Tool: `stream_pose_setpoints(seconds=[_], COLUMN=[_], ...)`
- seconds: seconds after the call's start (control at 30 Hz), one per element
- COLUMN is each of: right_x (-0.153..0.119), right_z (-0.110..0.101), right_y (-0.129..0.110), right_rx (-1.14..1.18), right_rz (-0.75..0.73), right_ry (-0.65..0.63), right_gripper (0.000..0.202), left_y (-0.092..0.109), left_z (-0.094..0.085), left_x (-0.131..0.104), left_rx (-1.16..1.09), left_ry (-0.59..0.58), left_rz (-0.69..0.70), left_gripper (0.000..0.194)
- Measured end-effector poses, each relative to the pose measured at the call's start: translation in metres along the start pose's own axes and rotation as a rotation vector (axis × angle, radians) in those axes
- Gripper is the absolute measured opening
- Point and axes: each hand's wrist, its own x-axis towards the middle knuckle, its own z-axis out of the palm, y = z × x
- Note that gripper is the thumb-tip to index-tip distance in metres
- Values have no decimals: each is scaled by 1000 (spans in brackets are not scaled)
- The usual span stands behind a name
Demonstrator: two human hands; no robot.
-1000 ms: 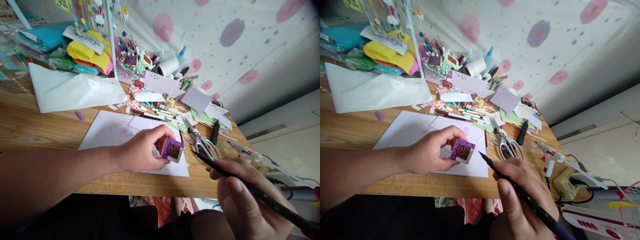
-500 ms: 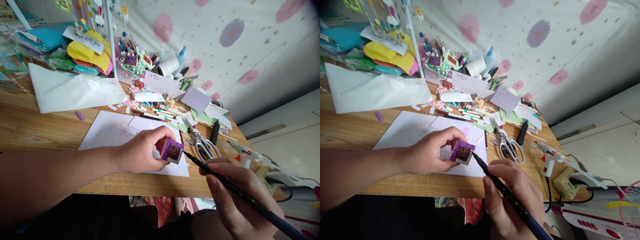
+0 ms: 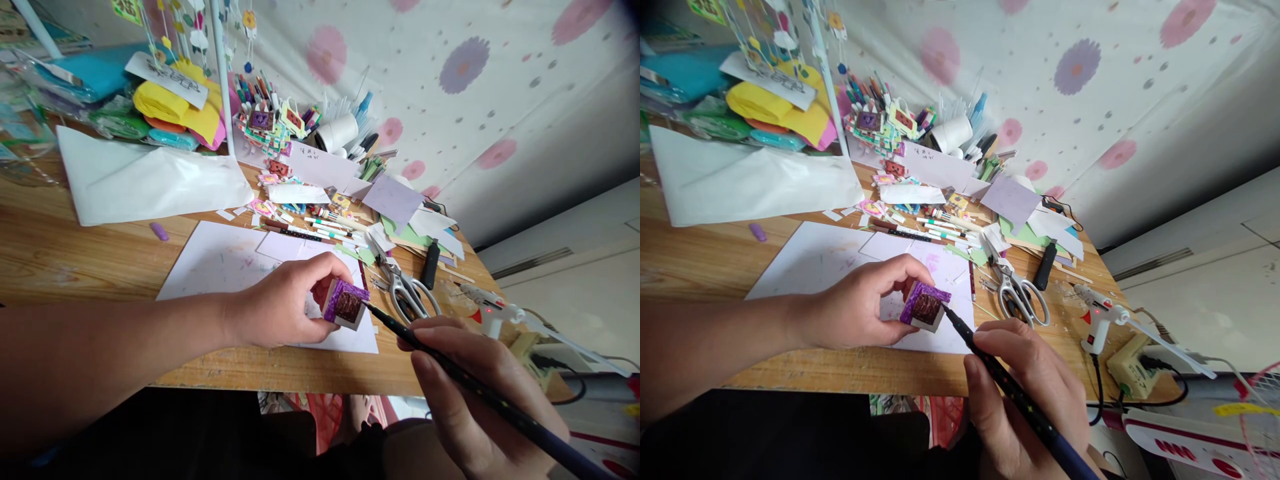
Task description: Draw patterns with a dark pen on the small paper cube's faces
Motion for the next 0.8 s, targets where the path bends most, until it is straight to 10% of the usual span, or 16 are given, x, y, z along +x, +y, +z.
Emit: stream_pose_setpoints(seconds=[0.8], right_x=[0], right_z=[1], right_y=[-3], right_rx=[-29], right_rz=[36], right_ry=[5], right_gripper=[18], left_y=[0], left_z=[-1], left_x=[0], left_rx=[16], left_ry=[-15], left_rz=[20], left_gripper=[34])
